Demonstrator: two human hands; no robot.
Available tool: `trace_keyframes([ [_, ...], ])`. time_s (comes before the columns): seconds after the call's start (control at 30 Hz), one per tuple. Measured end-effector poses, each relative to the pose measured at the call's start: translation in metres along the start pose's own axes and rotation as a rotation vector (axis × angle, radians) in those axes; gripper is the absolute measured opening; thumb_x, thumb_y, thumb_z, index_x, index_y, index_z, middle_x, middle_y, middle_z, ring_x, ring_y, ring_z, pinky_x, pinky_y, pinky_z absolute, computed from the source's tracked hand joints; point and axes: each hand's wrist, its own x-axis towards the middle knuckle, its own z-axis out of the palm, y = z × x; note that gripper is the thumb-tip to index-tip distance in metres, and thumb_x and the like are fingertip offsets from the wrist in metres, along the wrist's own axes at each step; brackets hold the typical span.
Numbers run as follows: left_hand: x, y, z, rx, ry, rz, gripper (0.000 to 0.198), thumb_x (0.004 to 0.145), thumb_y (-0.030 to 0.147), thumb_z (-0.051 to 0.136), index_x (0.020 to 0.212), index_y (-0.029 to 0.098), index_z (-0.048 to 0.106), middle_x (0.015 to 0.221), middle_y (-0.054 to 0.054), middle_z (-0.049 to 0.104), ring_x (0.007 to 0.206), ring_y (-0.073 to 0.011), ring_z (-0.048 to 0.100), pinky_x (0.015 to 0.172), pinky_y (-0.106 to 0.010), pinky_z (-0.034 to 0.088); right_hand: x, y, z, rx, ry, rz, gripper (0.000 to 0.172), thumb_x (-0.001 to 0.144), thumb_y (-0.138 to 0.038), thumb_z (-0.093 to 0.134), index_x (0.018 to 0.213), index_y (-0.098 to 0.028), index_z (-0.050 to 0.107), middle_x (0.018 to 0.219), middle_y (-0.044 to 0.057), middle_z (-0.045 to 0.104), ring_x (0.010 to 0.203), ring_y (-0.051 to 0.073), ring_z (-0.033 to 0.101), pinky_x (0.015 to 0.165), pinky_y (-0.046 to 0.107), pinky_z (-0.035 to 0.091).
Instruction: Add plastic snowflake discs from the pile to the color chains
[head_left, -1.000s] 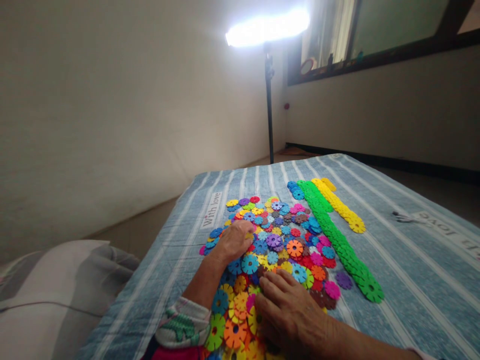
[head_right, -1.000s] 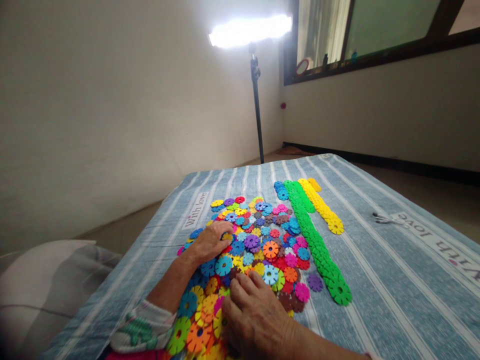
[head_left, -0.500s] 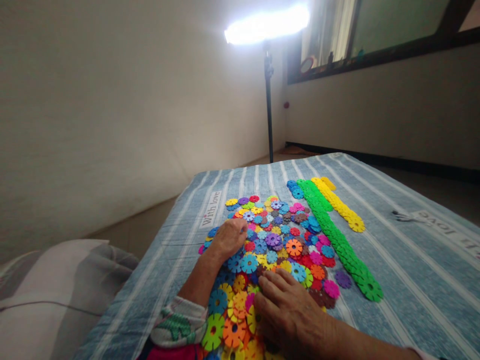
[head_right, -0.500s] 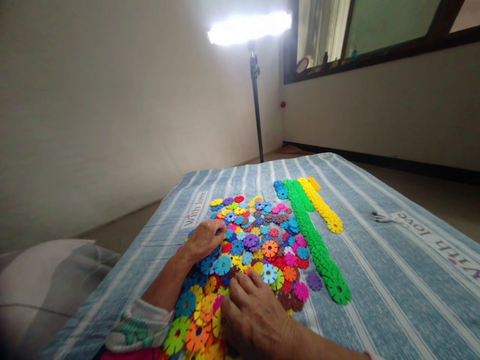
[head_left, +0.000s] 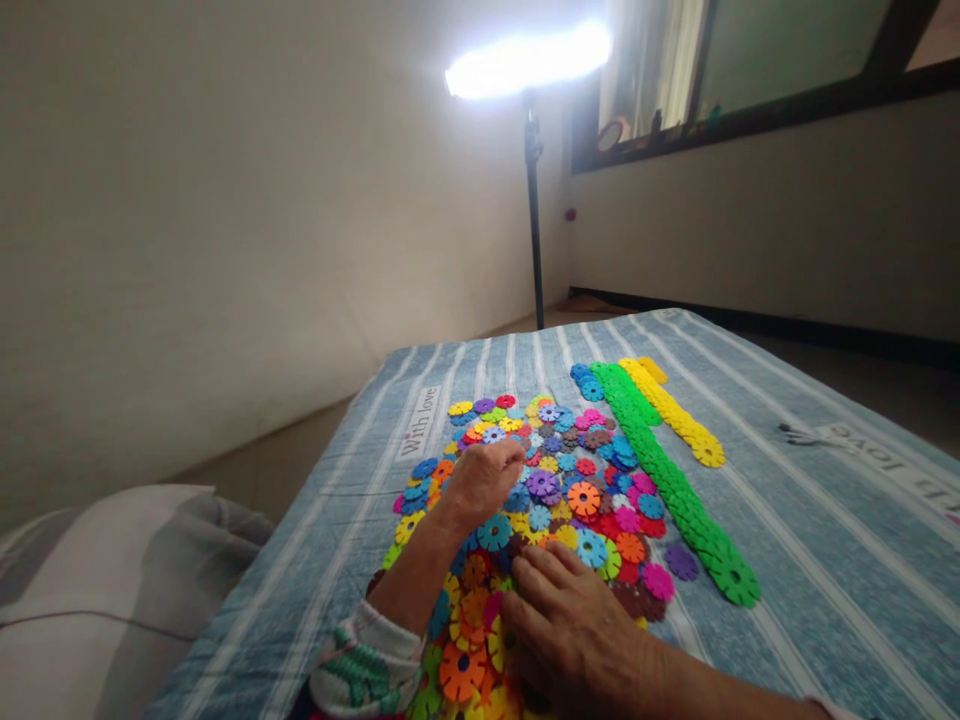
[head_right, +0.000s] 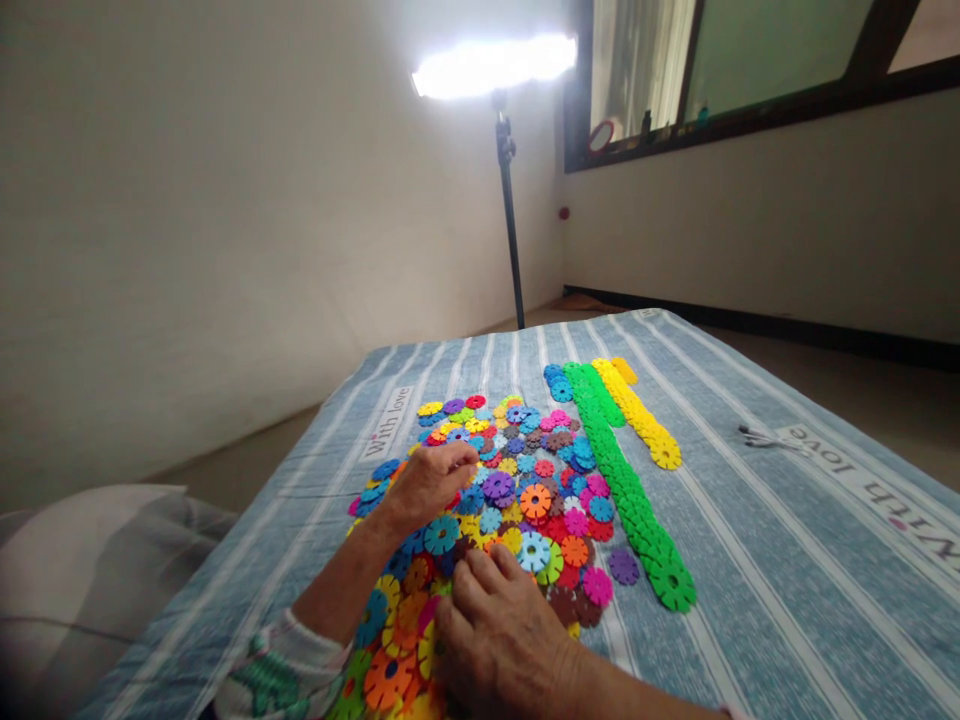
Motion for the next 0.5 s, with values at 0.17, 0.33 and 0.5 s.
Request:
trace_keyframes([
  [0.17,0.02,0.007,0.012,0.03,-0.05,0.048,0.021,0.08,0.015,0.048,0.078,0.02,0.068,0.067,0.001,0.065,0.063,-0.0137,0.057,0.063,-0.023,0.04,0.001,0.002,0.004,0.001,0.022,-0.004,0.017,0.091,-0.036,0.054,0.094,-0.02,0.056,0.101,0.008,0.064,0.101,0.025,0.052,0.091,0.039,0.039],
  [0.33,0.041,0.007,0.027,0.108,-0.178,0.035,0.028,0.075,0.01,0.05,0.091,0.019,0.071,0.077,-0.002,0.071,0.073,-0.0169,0.063,0.068,-0.024,0.044,0.002,0.001,0.008,-0.013,0.075,-0.014,0.021,0.088,-0.041,0.057,0.089,-0.02,0.056,0.096,0.008,0.064,0.097,0.025,0.053,0.089,0.039,0.04],
  [0.5,0.047,0.008,0.034,0.107,-0.24,0.085,0.033,0.073,0.007,0.051,0.096,0.019,0.071,0.09,-0.003,0.073,0.087,-0.0184,0.065,0.078,-0.025,0.047,0.003,0.001,0.01,-0.025,0.092,-0.011,0.02,0.088,-0.039,0.057,0.091,-0.019,0.057,0.095,0.007,0.064,0.098,0.026,0.053,0.09,0.039,0.04],
])
